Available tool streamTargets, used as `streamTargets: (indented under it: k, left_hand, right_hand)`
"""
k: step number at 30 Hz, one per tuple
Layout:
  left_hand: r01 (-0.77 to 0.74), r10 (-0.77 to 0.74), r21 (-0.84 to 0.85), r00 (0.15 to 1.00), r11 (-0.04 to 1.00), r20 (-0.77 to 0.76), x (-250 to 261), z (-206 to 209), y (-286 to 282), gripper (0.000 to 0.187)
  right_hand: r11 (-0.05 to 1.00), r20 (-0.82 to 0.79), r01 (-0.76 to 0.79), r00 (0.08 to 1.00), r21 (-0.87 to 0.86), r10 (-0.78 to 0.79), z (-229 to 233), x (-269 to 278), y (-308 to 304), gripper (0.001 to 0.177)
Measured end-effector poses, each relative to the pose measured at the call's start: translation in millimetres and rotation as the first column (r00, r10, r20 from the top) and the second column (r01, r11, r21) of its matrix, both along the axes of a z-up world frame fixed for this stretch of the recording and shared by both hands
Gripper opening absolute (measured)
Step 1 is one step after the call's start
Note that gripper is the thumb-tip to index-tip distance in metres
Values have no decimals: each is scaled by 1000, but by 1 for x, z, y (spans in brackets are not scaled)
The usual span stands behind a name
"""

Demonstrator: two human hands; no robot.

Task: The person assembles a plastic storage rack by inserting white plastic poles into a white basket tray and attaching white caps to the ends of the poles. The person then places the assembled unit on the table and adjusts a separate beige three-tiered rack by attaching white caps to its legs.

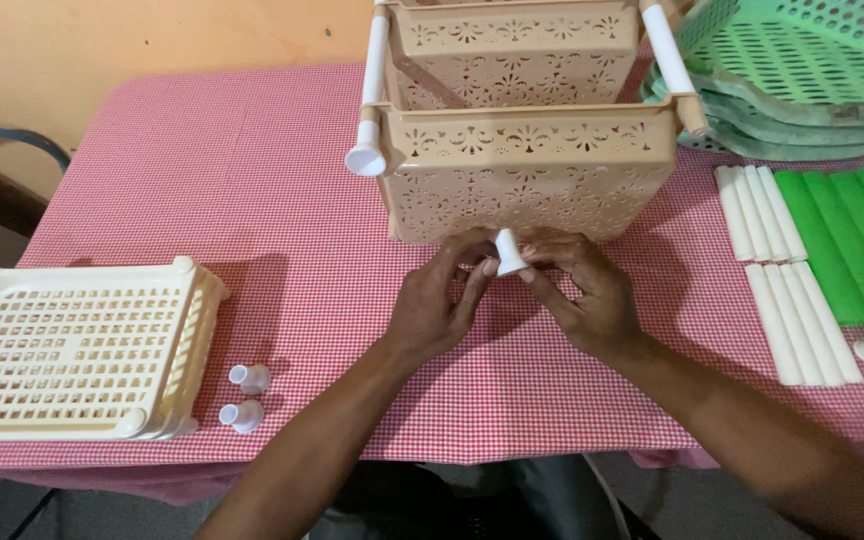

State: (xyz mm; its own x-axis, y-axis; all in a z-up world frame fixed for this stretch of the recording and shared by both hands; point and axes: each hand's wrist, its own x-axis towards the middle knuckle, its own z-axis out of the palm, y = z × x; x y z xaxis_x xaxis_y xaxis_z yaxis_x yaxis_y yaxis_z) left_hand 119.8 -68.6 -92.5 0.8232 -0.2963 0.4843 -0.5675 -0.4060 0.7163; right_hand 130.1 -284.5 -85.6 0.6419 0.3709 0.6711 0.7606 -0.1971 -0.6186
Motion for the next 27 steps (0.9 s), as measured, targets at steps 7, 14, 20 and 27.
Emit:
streamTargets:
  k: [7,14,20,27]
  left_hand:
    - [50,-48,28,995,998,-86,-5,8,2,54]
    - [47,-45,12,996,999,-79,-4,5,2,53]
    - [43,-43,9,999,999,-34,-3,3,2,50]
    - [28,-28,10,999,1000,-32,-4,5,2,50]
  right_hand:
    - [1000,52,9,999,-9,-8,-5,3,-2,22]
    - [1000,-21,15,1000,-9,-15,-8,1,-3,22]
    - [999,-7,39,999,-31,-39,-5,1,-2,22]
    - [999,-57,0,998,43,2,-5,-1,-1,22]
